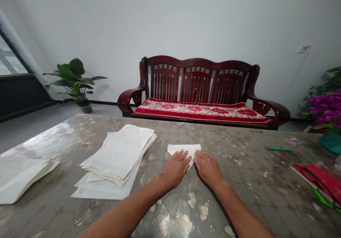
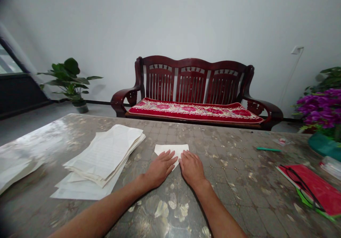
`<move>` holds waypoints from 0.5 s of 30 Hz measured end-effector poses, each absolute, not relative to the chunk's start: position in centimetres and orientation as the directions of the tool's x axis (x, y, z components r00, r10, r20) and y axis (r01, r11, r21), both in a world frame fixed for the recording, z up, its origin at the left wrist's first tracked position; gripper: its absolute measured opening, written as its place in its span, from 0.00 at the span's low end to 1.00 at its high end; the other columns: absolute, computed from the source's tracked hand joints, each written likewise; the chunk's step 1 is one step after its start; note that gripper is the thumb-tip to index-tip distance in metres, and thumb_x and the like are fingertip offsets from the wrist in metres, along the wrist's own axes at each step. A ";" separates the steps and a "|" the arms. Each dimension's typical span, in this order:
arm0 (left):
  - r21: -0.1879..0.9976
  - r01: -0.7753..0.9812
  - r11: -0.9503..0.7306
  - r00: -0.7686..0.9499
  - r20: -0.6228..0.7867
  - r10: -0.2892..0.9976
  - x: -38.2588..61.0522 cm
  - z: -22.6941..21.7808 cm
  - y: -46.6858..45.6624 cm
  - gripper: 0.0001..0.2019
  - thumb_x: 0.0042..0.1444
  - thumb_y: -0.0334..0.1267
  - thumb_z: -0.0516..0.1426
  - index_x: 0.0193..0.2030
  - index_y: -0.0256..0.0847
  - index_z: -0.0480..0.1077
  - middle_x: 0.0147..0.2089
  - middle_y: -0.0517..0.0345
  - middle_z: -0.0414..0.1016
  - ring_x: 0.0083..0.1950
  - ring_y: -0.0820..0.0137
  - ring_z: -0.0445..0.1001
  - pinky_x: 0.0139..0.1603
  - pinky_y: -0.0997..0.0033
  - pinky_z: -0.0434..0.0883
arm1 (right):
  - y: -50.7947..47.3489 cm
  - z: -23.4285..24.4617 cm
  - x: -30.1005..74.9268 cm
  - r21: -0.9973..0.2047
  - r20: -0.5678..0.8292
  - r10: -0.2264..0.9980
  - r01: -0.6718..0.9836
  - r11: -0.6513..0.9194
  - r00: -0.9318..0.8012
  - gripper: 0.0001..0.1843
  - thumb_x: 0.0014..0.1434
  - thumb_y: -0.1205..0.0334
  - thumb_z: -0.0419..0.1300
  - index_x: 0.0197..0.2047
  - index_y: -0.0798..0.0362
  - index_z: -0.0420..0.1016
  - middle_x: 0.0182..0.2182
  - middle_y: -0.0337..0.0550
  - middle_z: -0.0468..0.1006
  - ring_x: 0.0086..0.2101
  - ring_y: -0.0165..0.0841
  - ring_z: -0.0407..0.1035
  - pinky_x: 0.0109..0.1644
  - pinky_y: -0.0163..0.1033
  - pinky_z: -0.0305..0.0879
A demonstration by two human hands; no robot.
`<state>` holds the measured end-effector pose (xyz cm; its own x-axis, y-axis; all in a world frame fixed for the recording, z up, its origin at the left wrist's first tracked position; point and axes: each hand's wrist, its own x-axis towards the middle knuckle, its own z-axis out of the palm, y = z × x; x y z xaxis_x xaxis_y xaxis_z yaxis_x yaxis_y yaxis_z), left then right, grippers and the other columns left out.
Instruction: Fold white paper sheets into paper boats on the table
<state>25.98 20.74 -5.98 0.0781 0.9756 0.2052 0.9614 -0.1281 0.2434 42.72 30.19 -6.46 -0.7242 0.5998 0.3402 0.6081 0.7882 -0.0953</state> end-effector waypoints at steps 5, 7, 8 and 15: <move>0.269 0.945 -0.185 0.132 0.203 0.970 26.3 -6.2 20.3 0.20 0.66 0.37 0.52 0.64 0.49 0.67 0.69 0.55 0.64 0.71 0.62 0.59 0.71 0.55 0.59 | 29.9 -5.7 43.0 -0.048 0.400 0.583 0.620 0.784 -0.707 0.11 0.66 0.65 0.54 0.42 0.53 0.79 0.44 0.49 0.82 0.46 0.38 0.74 0.52 0.43 0.62; 0.288 0.934 -0.212 0.158 0.200 0.967 26.0 -6.2 20.1 0.20 0.66 0.37 0.52 0.64 0.51 0.67 0.69 0.56 0.64 0.71 0.62 0.59 0.71 0.54 0.60 | 29.9 -5.4 43.2 -0.035 0.417 0.586 0.632 0.774 -0.694 0.11 0.65 0.64 0.55 0.34 0.53 0.78 0.35 0.47 0.81 0.40 0.38 0.73 0.47 0.42 0.61; 0.298 0.929 -0.220 0.165 0.198 0.966 25.9 -6.2 20.0 0.20 0.66 0.37 0.52 0.64 0.52 0.67 0.69 0.57 0.63 0.71 0.62 0.59 0.70 0.54 0.60 | 30.0 -5.3 43.4 -0.034 0.424 0.589 0.638 0.769 -0.687 0.12 0.65 0.63 0.55 0.31 0.52 0.76 0.32 0.46 0.80 0.37 0.37 0.72 0.46 0.42 0.61; 0.372 0.890 -0.263 0.211 0.174 0.962 25.9 -5.6 19.6 0.17 0.67 0.39 0.51 0.61 0.53 0.70 0.68 0.60 0.65 0.71 0.62 0.60 0.71 0.54 0.57 | 31.5 -6.1 43.7 -0.171 0.485 0.616 0.624 0.762 -0.620 0.15 0.64 0.63 0.55 0.53 0.52 0.74 0.51 0.48 0.77 0.53 0.41 0.65 0.56 0.45 0.59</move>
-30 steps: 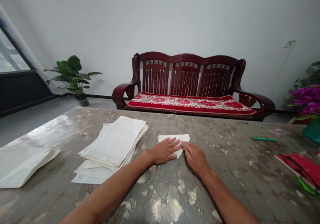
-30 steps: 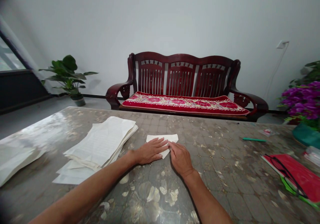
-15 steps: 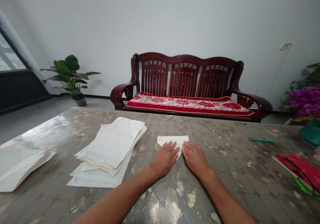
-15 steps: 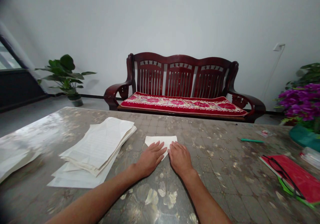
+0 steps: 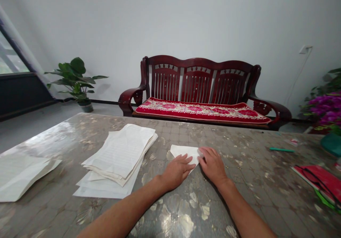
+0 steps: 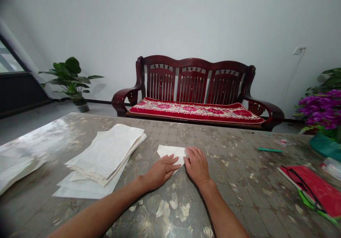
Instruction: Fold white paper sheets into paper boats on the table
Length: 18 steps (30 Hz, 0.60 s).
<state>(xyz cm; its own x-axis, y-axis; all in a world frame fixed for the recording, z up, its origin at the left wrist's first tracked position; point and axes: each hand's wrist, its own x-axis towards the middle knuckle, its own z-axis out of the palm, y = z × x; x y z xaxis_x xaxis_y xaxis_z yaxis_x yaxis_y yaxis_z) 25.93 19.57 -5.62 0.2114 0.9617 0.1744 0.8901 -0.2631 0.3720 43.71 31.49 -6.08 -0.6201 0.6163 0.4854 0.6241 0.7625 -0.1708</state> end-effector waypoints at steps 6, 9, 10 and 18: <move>0.385 0.889 -0.247 0.189 0.182 0.965 26.1 -5.4 19.6 0.16 0.67 0.38 0.52 0.59 0.53 0.72 0.66 0.60 0.68 0.70 0.63 0.62 0.71 0.54 0.59 | 32.9 -6.8 43.1 -0.193 0.384 0.682 0.668 0.718 -0.622 0.23 0.66 0.63 0.51 0.63 0.56 0.67 0.58 0.50 0.73 0.59 0.43 0.60 0.61 0.49 0.57; 0.373 0.892 -0.254 0.189 0.202 0.961 26.3 -5.6 19.6 0.17 0.68 0.37 0.51 0.60 0.52 0.71 0.66 0.59 0.68 0.69 0.64 0.63 0.71 0.55 0.59 | 33.2 -6.5 42.6 -0.173 0.376 0.674 0.667 0.725 -0.636 0.22 0.66 0.64 0.51 0.62 0.56 0.68 0.56 0.50 0.74 0.58 0.43 0.59 0.61 0.49 0.57; 0.374 0.892 -0.254 0.185 0.209 0.960 26.3 -5.7 19.6 0.17 0.68 0.37 0.51 0.60 0.52 0.71 0.66 0.59 0.68 0.69 0.64 0.63 0.71 0.56 0.59 | 33.2 -6.3 42.5 -0.165 0.379 0.669 0.665 0.729 -0.639 0.22 0.66 0.64 0.51 0.61 0.55 0.69 0.54 0.50 0.75 0.58 0.43 0.60 0.60 0.48 0.57; 0.426 0.868 -0.254 0.148 0.266 0.953 26.3 -6.4 20.0 0.14 0.66 0.38 0.53 0.54 0.49 0.76 0.62 0.57 0.73 0.65 0.63 0.68 0.69 0.57 0.62 | 33.3 -5.9 42.3 -0.152 0.442 0.630 0.638 0.755 -0.639 0.17 0.63 0.70 0.53 0.51 0.49 0.78 0.39 0.46 0.75 0.45 0.40 0.62 0.52 0.41 0.58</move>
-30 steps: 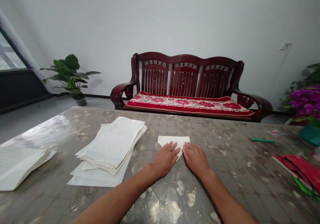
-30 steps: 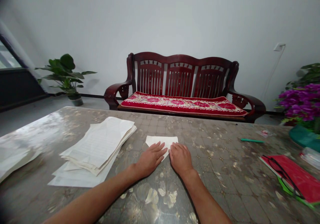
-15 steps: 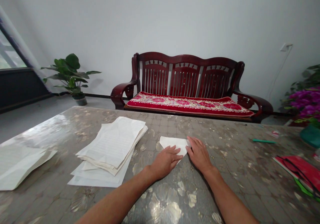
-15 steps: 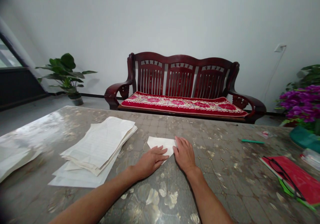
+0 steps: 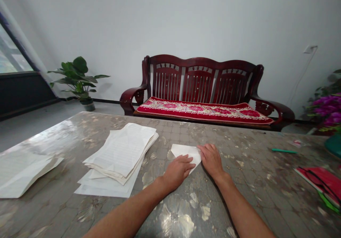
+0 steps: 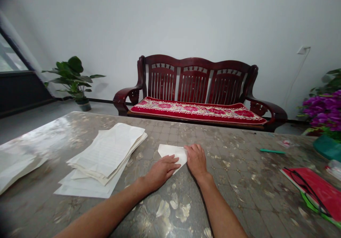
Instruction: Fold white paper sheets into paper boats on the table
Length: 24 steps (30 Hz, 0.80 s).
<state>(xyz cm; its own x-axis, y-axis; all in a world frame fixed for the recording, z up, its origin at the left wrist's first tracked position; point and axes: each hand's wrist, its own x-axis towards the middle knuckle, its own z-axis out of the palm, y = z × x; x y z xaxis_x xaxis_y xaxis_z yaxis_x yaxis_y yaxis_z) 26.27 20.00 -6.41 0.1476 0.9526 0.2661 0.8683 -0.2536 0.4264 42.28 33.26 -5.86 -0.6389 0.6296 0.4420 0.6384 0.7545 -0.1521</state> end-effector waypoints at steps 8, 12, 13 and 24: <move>0.457 0.876 -0.155 0.026 0.277 0.961 26.3 -6.2 20.5 0.11 0.65 0.38 0.56 0.49 0.46 0.79 0.55 0.58 0.79 0.58 0.66 0.74 0.63 0.64 0.69 | 33.4 -5.8 42.6 -0.279 0.442 0.632 0.572 0.771 -0.636 0.13 0.60 0.73 0.52 0.38 0.51 0.76 0.37 0.42 0.76 0.43 0.37 0.63 0.49 0.37 0.57; 0.450 0.884 -0.126 0.001 0.269 0.963 26.1 -6.0 20.7 0.11 0.65 0.38 0.56 0.49 0.45 0.78 0.54 0.57 0.80 0.56 0.65 0.76 0.59 0.65 0.71 | 33.4 -5.6 42.8 -0.302 0.378 0.650 0.576 0.759 -0.659 0.12 0.59 0.71 0.54 0.41 0.50 0.76 0.39 0.41 0.78 0.44 0.36 0.65 0.49 0.37 0.56; 0.443 0.888 -0.125 0.002 0.268 0.964 26.1 -5.9 20.7 0.11 0.65 0.38 0.55 0.49 0.45 0.78 0.53 0.56 0.80 0.55 0.65 0.76 0.58 0.65 0.71 | 33.4 -5.6 42.9 -0.296 0.365 0.654 0.584 0.756 -0.662 0.11 0.59 0.69 0.55 0.42 0.49 0.76 0.40 0.41 0.78 0.44 0.36 0.65 0.49 0.38 0.56; 0.127 0.992 -0.029 -0.026 0.414 0.910 25.3 -4.8 20.6 0.12 0.64 0.33 0.54 0.52 0.46 0.72 0.55 0.52 0.74 0.55 0.59 0.70 0.55 0.56 0.67 | 33.8 -5.7 43.4 -0.244 0.356 0.600 0.548 0.800 -0.717 0.06 0.63 0.64 0.58 0.39 0.49 0.77 0.36 0.41 0.76 0.42 0.36 0.64 0.46 0.38 0.56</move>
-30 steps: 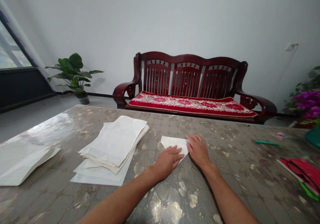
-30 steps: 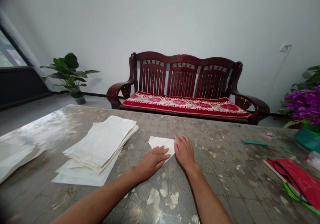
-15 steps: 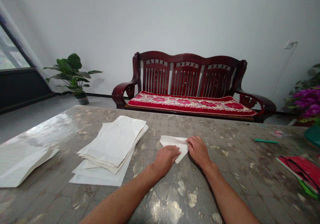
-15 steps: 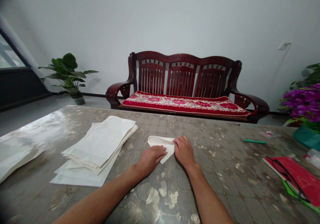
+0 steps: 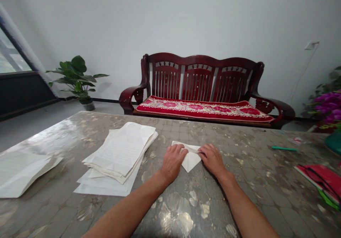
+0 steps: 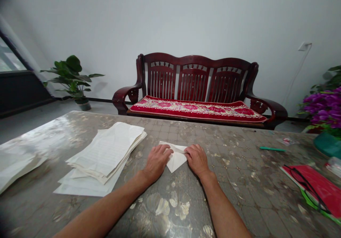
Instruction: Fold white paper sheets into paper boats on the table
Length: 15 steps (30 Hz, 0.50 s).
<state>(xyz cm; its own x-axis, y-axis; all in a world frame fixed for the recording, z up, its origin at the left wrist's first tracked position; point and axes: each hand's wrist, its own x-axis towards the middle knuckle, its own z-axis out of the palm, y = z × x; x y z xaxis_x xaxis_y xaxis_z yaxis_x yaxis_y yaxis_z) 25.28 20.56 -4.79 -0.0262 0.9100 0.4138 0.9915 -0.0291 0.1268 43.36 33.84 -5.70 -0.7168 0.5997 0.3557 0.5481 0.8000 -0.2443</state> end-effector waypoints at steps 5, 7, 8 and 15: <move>0.114 0.991 0.066 -0.115 0.502 0.857 23.6 -4.6 21.2 0.30 0.58 0.29 0.58 0.66 0.48 0.60 0.67 0.50 0.63 0.68 0.54 0.57 0.67 0.48 0.54 | 33.7 -5.8 43.5 -0.219 0.400 0.555 0.512 0.830 -0.729 0.07 0.63 0.66 0.59 0.40 0.49 0.78 0.35 0.42 0.76 0.42 0.37 0.64 0.45 0.39 0.56; 0.150 0.987 0.056 -0.121 0.463 0.878 22.8 -4.8 21.5 0.28 0.57 0.30 0.59 0.65 0.47 0.62 0.61 0.51 0.70 0.64 0.56 0.62 0.66 0.50 0.56 | 33.7 -5.9 43.5 -0.215 0.416 0.541 0.499 0.840 -0.731 0.07 0.63 0.67 0.59 0.40 0.48 0.78 0.35 0.42 0.75 0.41 0.38 0.64 0.45 0.39 0.56; 0.165 0.985 0.045 -0.115 0.439 0.891 22.5 -4.8 21.7 0.25 0.57 0.31 0.59 0.62 0.46 0.65 0.56 0.52 0.73 0.60 0.57 0.65 0.64 0.52 0.58 | 33.6 -5.9 43.5 -0.215 0.426 0.534 0.492 0.844 -0.730 0.07 0.63 0.67 0.59 0.39 0.48 0.78 0.34 0.42 0.75 0.41 0.38 0.64 0.45 0.39 0.56; 0.192 0.980 0.046 -0.113 0.350 0.930 22.0 -5.1 21.9 0.06 0.61 0.34 0.57 0.42 0.44 0.76 0.42 0.54 0.77 0.47 0.61 0.72 0.50 0.60 0.64 | 33.4 -6.1 43.6 -0.180 0.491 0.494 0.472 0.863 -0.717 0.09 0.62 0.70 0.59 0.38 0.48 0.80 0.34 0.42 0.75 0.40 0.38 0.63 0.45 0.40 0.57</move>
